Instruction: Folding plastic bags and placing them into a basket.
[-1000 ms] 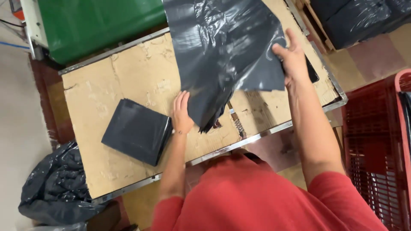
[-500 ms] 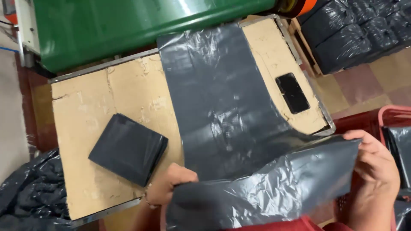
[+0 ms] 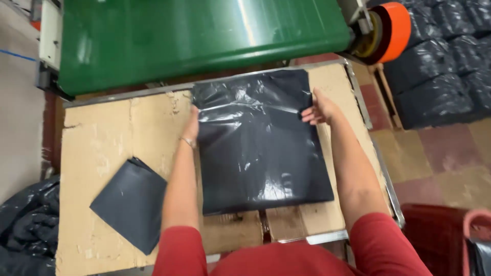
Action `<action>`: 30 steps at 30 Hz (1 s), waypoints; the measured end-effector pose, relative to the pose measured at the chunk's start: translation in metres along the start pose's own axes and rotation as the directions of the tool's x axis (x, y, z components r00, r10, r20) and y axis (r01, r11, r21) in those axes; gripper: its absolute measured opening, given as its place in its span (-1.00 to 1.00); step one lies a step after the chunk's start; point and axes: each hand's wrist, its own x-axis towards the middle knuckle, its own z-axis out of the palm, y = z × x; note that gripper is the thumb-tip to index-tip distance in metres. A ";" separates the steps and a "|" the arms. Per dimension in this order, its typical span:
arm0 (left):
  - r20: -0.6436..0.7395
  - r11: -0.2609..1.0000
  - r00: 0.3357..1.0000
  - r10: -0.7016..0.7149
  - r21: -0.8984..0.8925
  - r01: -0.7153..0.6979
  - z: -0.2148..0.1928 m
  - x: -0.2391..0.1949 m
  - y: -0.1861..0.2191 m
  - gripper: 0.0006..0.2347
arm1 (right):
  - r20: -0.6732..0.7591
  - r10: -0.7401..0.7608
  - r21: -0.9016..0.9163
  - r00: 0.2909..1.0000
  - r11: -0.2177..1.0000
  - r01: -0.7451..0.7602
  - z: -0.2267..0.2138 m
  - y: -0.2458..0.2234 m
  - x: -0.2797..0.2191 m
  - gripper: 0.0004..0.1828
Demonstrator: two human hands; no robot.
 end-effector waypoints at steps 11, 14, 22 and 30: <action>0.133 -0.041 0.664 0.736 0.987 -0.153 0.044 -0.031 -0.030 -0.27 | 0.088 -0.590 -0.815 0.803 0.420 0.398 0.034 -0.065 0.074 0.06; 0.534 -0.079 0.497 0.684 0.732 -0.677 0.068 -0.070 -0.051 -0.54 | 0.063 -0.526 -0.952 0.848 0.224 0.210 0.053 -0.047 0.112 0.27; 0.651 0.804 0.758 0.034 -0.469 0.367 0.035 -0.030 -0.110 -0.48 | 0.045 -0.883 -0.751 0.467 0.278 0.598 0.056 0.000 -0.019 -0.76; 0.588 0.697 0.799 -0.126 -0.520 0.493 -0.077 0.062 -0.211 -0.44 | 0.069 -0.876 -0.642 0.478 0.327 0.693 0.059 0.151 -0.197 -0.68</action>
